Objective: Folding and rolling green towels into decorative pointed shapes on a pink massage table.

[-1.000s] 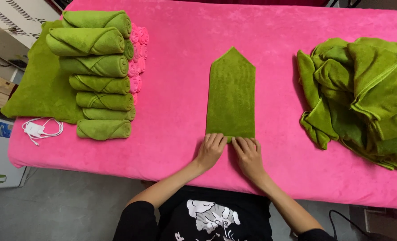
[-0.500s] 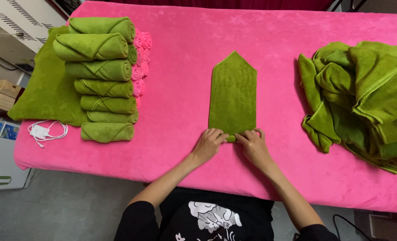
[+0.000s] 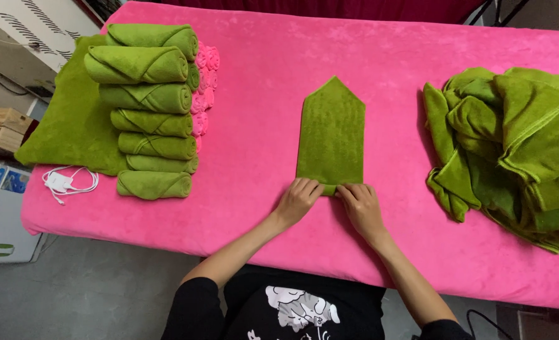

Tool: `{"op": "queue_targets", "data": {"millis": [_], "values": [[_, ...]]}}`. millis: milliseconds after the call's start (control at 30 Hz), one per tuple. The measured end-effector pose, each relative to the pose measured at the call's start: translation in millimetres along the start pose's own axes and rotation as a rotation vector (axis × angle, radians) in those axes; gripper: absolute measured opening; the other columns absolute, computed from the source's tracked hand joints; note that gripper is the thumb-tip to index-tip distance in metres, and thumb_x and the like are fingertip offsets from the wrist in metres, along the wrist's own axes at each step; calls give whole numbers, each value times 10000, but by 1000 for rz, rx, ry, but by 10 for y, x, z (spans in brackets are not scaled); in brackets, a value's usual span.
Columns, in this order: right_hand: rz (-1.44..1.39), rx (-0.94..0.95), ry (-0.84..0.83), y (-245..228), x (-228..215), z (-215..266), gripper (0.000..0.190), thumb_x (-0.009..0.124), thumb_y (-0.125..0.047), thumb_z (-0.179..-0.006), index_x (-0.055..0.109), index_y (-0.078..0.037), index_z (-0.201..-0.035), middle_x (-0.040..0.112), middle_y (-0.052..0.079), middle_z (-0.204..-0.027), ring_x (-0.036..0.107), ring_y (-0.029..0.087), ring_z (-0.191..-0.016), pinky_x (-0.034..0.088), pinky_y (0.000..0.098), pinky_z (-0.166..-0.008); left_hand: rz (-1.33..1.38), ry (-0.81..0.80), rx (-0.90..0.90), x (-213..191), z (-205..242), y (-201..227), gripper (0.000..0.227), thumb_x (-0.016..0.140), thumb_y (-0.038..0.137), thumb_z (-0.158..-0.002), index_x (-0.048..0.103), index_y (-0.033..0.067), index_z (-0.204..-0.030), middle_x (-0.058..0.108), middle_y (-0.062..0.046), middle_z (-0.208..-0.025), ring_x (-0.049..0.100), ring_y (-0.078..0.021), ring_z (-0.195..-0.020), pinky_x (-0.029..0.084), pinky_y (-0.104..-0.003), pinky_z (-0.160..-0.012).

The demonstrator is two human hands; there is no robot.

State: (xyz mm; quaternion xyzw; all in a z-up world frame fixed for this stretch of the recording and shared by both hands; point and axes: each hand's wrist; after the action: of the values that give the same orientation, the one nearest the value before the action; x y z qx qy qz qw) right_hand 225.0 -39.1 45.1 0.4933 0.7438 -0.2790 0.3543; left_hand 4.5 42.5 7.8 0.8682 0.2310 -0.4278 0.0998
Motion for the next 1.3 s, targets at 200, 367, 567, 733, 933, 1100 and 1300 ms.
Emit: {"op": "queue_targets", "data": {"millis": [200, 367, 567, 733, 933, 1100, 1300], "values": [[-189, -13, -190, 106, -217, 31, 498, 638, 47, -917, 696, -127, -1381, 724, 131, -1181, 686, 305, -1157, 459, 493, -1126, 5, 2, 23, -237, 25, -23, 281, 715, 177, -979, 679, 74, -1238, 617, -128, -1084, 651, -275, -1053, 553, -384, -913], [-448, 119, -224, 322, -164, -66, 355, 682, 36, -904, 765, -89, -1226, 767, 149, -1086, 727, 362, -1088, 542, 497, -1031, 223, -124, -50, -191, -86, -160, 300, 724, 120, -971, 685, 60, -1262, 657, -122, -1067, 678, -281, -1046, 552, -398, -908], [-611, 303, -204, 333, -156, -169, 152, 746, -120, -952, 788, -96, -1096, 754, 122, -1133, 725, 370, -1112, 567, 499, -981, 430, -210, -107, -298, -218, -289, 218, 678, 109, -1009, 722, 34, -1209, 699, -133, -1035, 701, -315, -995, 545, -422, -880], [-545, 339, -77, 299, -99, -30, 170, 771, -201, -958, 813, -157, -1116, 652, 67, -1143, 689, 309, -1129, 565, 462, -982, 397, -214, -89, -219, -155, -276, 215, 686, 153, -1014, 732, 46, -1194, 708, -117, -1022, 707, -299, -981, 549, -408, -870], [-627, 491, 39, 237, -188, -24, 211, 822, -193, -921, 807, -79, -1099, 778, 130, -981, 739, 365, -1054, 482, 496, -1152, 363, -236, -87, -95, -71, -319, 246, 673, 201, -1027, 710, 96, -1246, 689, -75, -1064, 687, -262, -1026, 539, -385, -895], [-495, 392, -9, 384, 146, 76, 41, 776, -118, -954, 788, -91, -982, 766, 94, -980, 729, 337, -1077, 381, 533, -1228, 498, -354, -137, 78, -147, -457, 234, 621, 125, -1050, 732, 79, -1251, 728, -97, -1052, 710, -287, -1025, 545, -402, -884], [-204, 179, 162, 251, 72, 1, 138, 820, -144, -939, 808, -80, -1061, 743, 80, -940, 745, 277, -970, 431, 509, -1209, 592, -197, -196, -64, -285, -442, 166, 687, 152, -994, 734, 97, -1144, 653, -90, -1151, 683, -334, -1082, 577, -421, -930]]}}
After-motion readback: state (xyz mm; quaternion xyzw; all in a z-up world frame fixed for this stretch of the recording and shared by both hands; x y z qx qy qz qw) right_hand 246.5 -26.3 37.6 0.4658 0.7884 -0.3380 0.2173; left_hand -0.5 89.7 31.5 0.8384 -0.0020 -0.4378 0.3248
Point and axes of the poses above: each hand's wrist, its own z-axis away from the middle knuckle, its own x-axis out of the palm, y = z × x
